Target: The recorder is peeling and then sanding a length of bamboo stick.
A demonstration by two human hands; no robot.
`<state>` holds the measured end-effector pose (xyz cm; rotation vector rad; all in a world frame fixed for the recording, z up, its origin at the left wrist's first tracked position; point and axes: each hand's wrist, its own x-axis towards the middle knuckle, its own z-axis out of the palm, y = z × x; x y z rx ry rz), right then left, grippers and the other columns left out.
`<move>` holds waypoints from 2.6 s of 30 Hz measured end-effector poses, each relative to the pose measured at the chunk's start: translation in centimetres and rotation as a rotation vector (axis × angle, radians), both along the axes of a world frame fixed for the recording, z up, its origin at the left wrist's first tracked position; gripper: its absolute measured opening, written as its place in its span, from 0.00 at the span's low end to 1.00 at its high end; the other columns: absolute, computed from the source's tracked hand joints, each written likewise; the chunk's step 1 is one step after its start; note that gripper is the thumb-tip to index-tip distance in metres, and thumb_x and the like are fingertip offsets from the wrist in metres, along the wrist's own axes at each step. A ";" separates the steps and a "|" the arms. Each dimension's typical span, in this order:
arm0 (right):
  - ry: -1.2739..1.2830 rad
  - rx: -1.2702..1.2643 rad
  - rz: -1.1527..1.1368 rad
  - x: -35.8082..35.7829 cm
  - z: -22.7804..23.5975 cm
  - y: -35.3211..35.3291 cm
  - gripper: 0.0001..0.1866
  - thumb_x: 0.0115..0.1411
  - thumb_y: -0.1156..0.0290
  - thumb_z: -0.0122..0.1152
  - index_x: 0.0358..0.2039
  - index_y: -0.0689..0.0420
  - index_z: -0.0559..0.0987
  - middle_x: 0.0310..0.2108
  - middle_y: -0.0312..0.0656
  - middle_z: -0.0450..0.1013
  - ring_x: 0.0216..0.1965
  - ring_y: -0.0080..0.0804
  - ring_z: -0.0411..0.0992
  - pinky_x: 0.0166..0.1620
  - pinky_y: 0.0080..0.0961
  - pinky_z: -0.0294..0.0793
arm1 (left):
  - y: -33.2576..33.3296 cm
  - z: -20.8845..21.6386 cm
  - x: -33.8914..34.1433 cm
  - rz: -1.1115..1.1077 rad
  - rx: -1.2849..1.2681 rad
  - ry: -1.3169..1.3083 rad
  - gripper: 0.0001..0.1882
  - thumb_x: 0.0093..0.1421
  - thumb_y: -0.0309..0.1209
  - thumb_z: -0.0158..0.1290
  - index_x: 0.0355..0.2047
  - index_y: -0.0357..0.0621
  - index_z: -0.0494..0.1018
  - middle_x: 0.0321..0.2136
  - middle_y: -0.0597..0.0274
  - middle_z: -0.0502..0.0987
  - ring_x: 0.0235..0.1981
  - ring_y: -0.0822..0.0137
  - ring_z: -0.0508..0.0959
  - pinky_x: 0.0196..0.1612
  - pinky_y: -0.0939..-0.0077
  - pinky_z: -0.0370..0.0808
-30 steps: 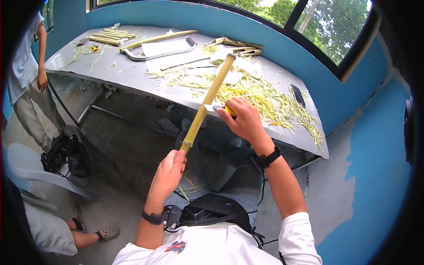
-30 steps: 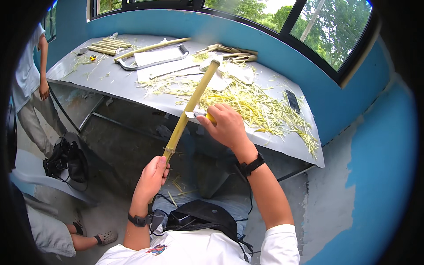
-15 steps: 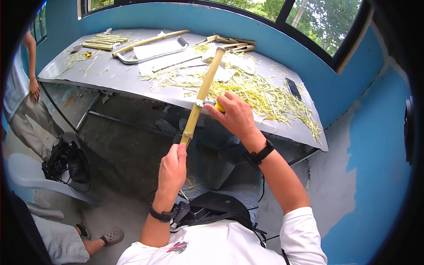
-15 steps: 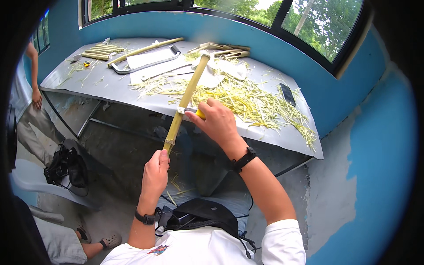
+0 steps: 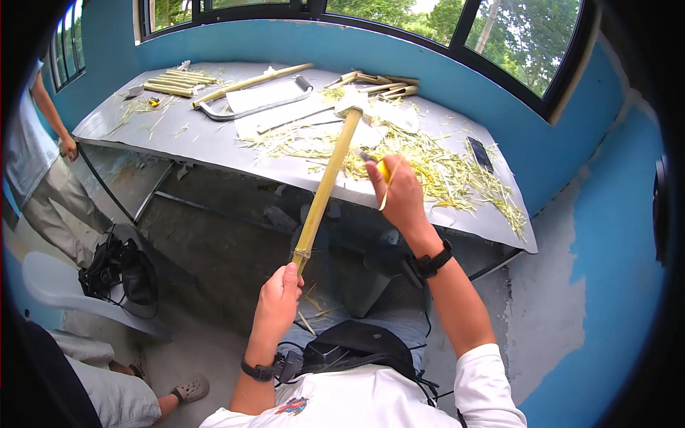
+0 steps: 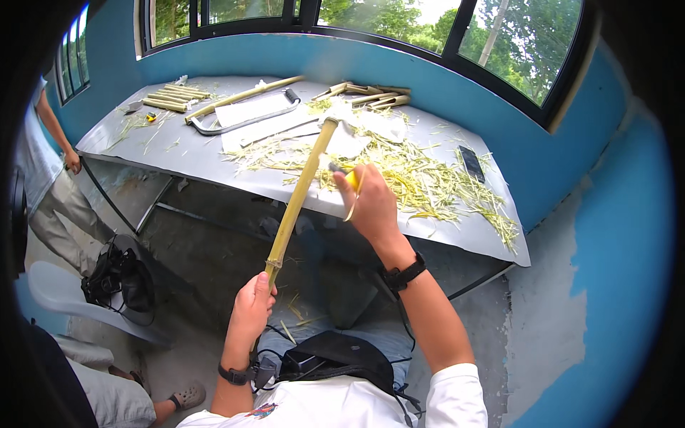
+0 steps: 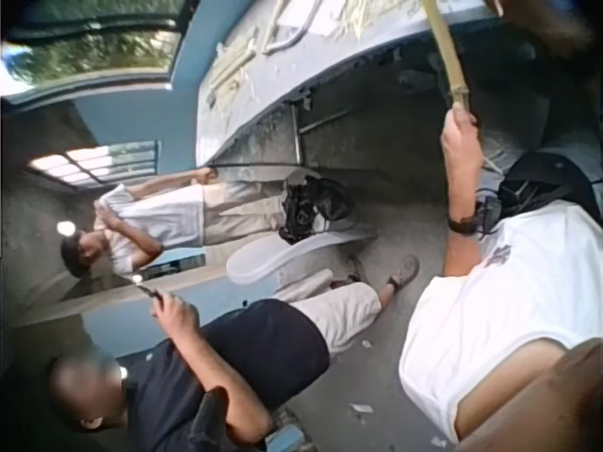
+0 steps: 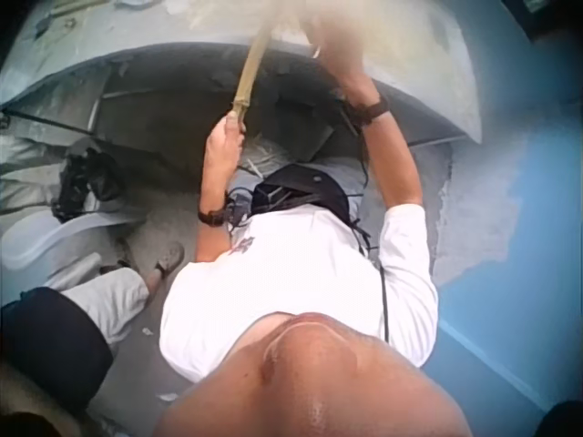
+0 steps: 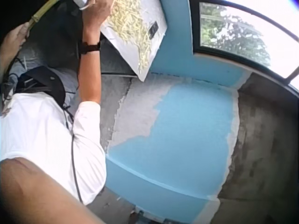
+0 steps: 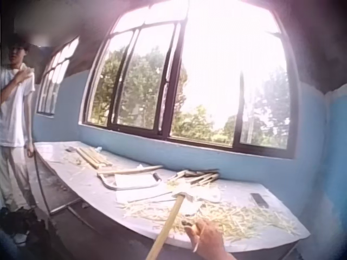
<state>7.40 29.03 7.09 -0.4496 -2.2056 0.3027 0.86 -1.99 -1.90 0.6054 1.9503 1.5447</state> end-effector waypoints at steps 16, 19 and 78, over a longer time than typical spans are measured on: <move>-0.281 0.157 0.045 0.8 0.8 -2.0 0.31 0.71 0.39 0.65 0.29 0.57 0.81 0.30 0.45 0.76 0.34 0.48 0.79 0.38 0.45 0.78 | 1.4 -1.2 0.8 -0.016 0.032 0.052 0.30 0.84 0.54 0.41 0.33 0.41 0.72 0.20 0.73 0.67 0.20 0.80 0.65 0.24 0.79 0.64; -0.244 0.125 -0.034 0.3 0.3 -1.7 0.31 0.71 0.39 0.64 0.30 0.58 0.80 0.30 0.47 0.76 0.34 0.50 0.79 0.39 0.45 0.79 | -0.2 -1.2 1.3 -0.015 -0.006 0.142 0.30 0.84 0.54 0.41 0.34 0.41 0.72 0.20 0.72 0.68 0.21 0.79 0.67 0.25 0.78 0.65; -0.187 -0.787 0.071 3.7 5.5 2.8 0.12 0.70 0.64 0.73 0.37 0.62 0.89 0.29 0.36 0.83 0.29 0.22 0.75 0.36 0.27 0.75 | -3.5 -0.7 0.8 -0.027 -0.095 0.333 0.20 0.74 0.45 0.63 0.43 0.37 0.77 0.26 0.50 0.79 0.26 0.55 0.79 0.34 0.63 0.76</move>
